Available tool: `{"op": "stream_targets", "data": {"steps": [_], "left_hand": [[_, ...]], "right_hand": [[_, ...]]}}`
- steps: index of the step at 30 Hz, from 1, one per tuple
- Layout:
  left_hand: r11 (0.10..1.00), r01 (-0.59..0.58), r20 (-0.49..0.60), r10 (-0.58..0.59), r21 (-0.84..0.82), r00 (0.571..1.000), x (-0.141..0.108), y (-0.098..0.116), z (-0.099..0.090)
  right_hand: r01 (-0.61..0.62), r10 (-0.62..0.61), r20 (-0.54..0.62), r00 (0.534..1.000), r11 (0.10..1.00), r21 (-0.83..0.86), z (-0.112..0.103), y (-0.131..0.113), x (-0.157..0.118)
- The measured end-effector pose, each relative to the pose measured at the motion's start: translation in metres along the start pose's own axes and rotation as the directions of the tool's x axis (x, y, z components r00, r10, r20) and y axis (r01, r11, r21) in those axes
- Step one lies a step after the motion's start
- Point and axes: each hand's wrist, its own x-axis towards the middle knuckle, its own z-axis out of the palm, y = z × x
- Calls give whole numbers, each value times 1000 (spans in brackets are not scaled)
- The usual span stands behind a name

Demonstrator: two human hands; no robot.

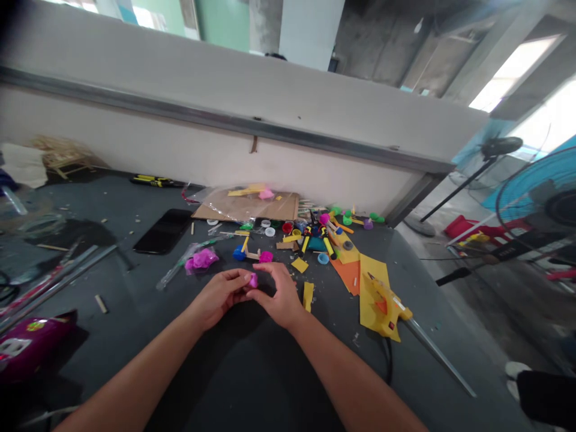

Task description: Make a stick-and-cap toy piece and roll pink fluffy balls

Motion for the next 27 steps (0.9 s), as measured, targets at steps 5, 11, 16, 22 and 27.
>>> {"op": "stream_targets", "data": {"steps": [5,11,16,22,27], "left_hand": [[994,23,55,-29,108,998,-1,-2,2],[968,27,27,-34,248,999,0,-7,4],[978,-12,6,11,209,1000,0,-6,5],[963,-23,-2,24,267,1000,4,-9,4],[850,-164,57,156,500,986,4,-11,4]], "right_hand": [[16,-17,-22,1000,1000,-20,-3,2,3],[39,-42,-42,998,996,-82,0,2,1],[36,-37,-6,999,995,-98,-1,2,1],[75,-80,-27,996,985,-154,-1,3,3],[106,-105,16,994,966,-235,1,7,1]]}}
